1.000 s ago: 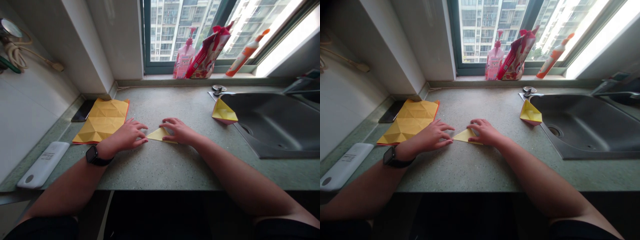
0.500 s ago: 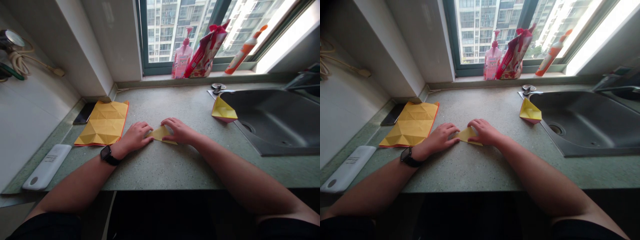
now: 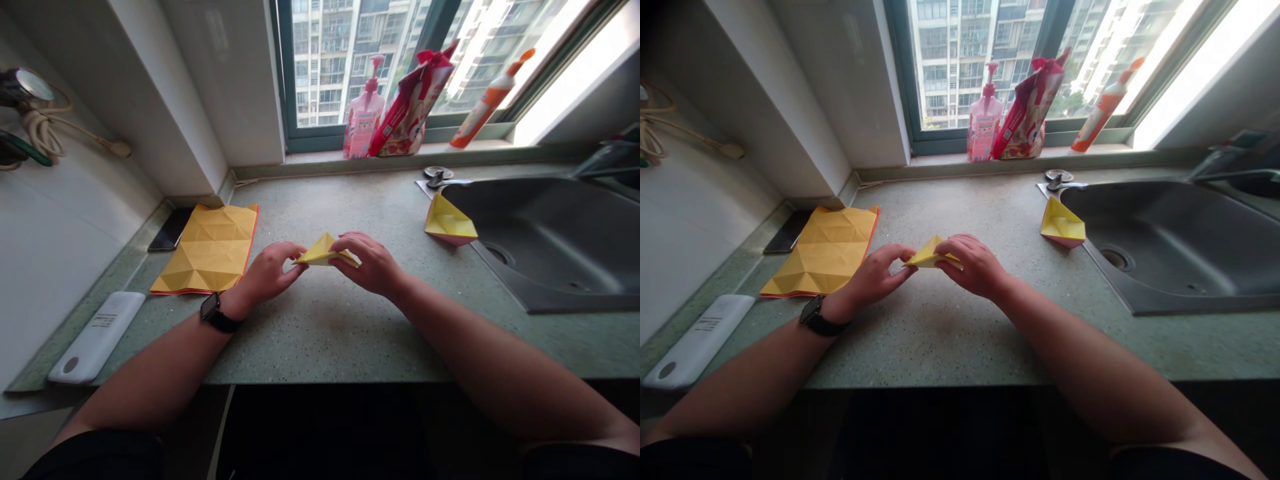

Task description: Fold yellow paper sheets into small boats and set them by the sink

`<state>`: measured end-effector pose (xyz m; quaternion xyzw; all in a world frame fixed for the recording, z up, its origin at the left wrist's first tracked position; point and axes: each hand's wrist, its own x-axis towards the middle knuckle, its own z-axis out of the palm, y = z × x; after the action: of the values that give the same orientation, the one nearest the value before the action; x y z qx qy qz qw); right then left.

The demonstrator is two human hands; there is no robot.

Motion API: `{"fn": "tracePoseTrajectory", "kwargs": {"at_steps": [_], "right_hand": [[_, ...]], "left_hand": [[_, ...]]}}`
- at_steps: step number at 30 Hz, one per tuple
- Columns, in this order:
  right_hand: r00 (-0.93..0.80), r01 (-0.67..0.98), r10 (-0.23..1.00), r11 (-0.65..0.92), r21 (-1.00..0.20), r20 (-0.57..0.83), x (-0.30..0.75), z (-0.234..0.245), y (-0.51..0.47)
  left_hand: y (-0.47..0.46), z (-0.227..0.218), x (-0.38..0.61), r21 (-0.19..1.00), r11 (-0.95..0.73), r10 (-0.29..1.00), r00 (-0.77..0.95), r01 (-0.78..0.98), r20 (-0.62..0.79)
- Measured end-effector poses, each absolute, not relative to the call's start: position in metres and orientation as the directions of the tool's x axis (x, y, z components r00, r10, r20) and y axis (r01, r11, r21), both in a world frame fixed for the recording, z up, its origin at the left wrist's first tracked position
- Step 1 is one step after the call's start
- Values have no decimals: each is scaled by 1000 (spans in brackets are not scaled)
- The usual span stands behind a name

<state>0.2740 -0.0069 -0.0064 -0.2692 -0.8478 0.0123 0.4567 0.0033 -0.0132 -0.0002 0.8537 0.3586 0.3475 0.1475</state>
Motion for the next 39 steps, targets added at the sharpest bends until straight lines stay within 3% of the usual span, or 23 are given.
{"fn": "tracePoseTrajectory", "kwargs": {"at_steps": [4,11,23,29,35,39], "right_hand": [[-396,441,485,845,-302,780,272,-2,-9],[-344,380,611,785,-489,713,275,-2,-8],[-367,346,616,786,-513,697,272,-1,-8],[-277,327,662,747,-580,697,271,6,-11],[-125,265,798,600,-755,590,278,1,-5],[-226,183,859,501,-846,459,281,-10,3]], "left_hand": [[-15,3,4,506,-720,694,480,475,536],[-16,7,3,421,-773,632,516,475,578],[-21,11,6,409,-767,636,503,494,585],[-21,10,4,410,-747,655,472,523,591],[-20,13,2,558,-664,738,319,498,594],[-14,10,0,695,-609,782,146,383,605]]}}
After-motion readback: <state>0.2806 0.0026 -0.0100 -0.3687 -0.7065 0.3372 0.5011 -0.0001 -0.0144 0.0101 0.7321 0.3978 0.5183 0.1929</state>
